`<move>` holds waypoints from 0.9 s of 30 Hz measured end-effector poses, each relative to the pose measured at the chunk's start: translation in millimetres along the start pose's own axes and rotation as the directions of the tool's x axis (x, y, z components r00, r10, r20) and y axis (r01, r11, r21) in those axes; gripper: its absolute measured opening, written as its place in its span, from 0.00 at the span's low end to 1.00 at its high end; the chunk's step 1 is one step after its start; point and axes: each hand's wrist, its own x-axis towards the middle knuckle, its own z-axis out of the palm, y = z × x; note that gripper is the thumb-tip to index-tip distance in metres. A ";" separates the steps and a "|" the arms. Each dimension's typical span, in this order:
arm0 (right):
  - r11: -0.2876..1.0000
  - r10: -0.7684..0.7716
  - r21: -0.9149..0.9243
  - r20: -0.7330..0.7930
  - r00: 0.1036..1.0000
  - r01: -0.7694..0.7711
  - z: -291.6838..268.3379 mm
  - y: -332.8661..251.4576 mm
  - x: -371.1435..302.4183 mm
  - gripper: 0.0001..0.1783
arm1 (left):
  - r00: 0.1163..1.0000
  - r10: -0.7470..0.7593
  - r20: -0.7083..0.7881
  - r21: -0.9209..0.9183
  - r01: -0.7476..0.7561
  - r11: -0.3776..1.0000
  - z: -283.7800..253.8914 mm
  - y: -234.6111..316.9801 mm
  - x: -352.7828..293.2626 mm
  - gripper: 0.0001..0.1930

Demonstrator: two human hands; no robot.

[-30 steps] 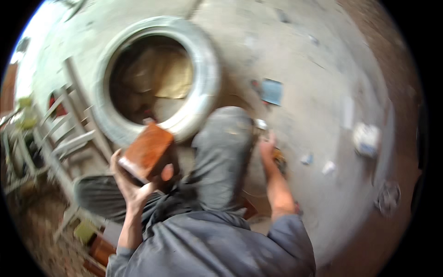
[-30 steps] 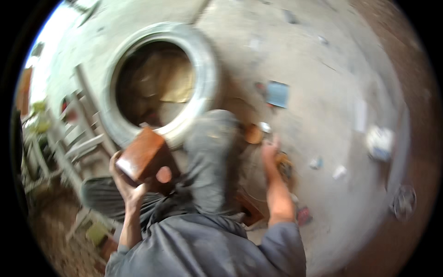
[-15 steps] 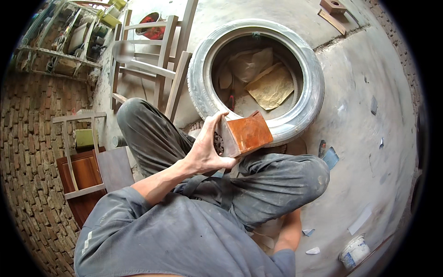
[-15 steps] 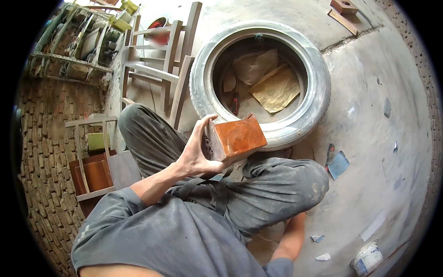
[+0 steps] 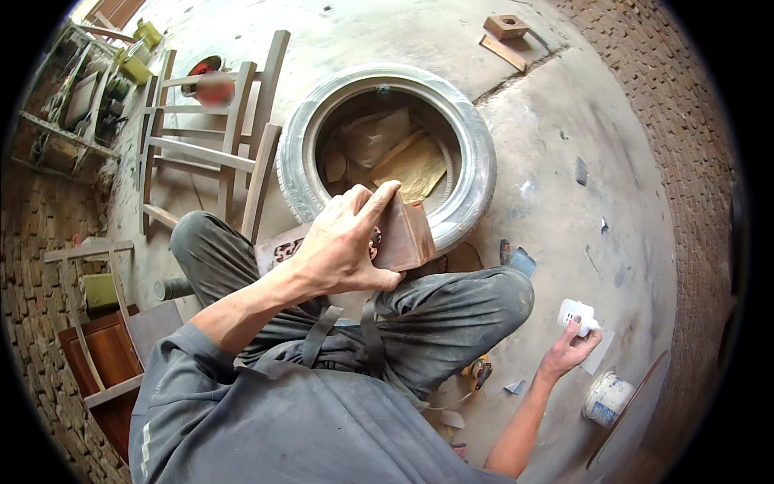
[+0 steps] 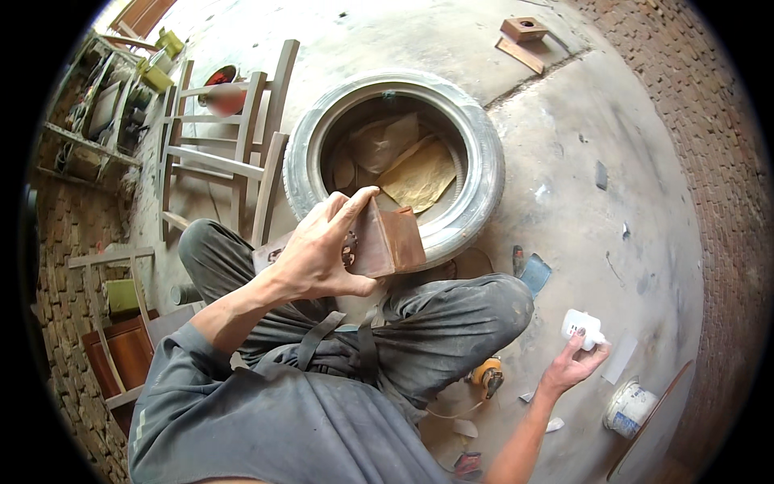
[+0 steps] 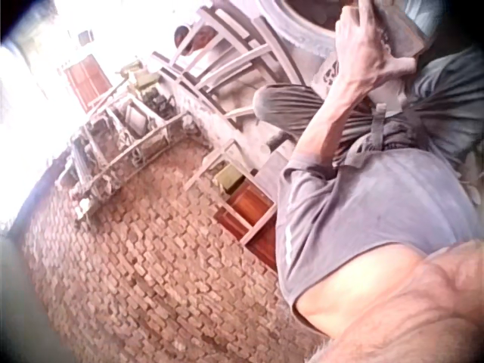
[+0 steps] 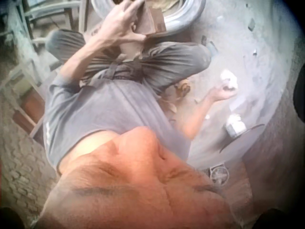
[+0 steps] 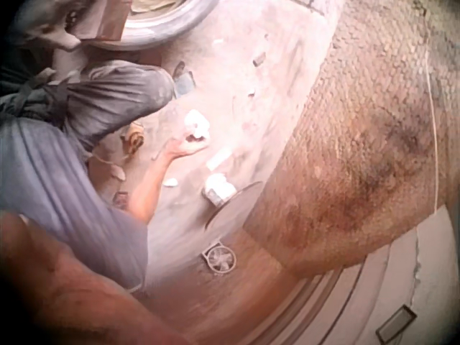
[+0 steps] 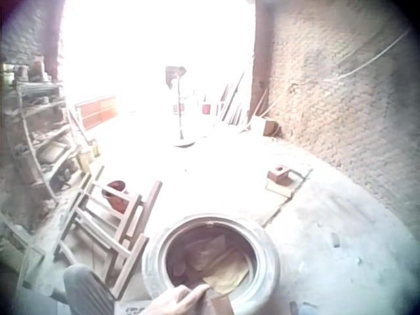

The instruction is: The person applies glue to the edges of a carved wooden block, spreads it with a small tool, and then sands the surfaces and edges using a handheld electric sander. The person sits cross-legged on the floor during the task.

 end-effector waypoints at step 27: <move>0.834 0.128 0.198 0.838 0.531 -0.514 58.8 -230.0 -96.8 0.28 | 0.998 0.056 0.013 -0.245 -0.051 0.968 -51.9 15.2 -67.5 0.59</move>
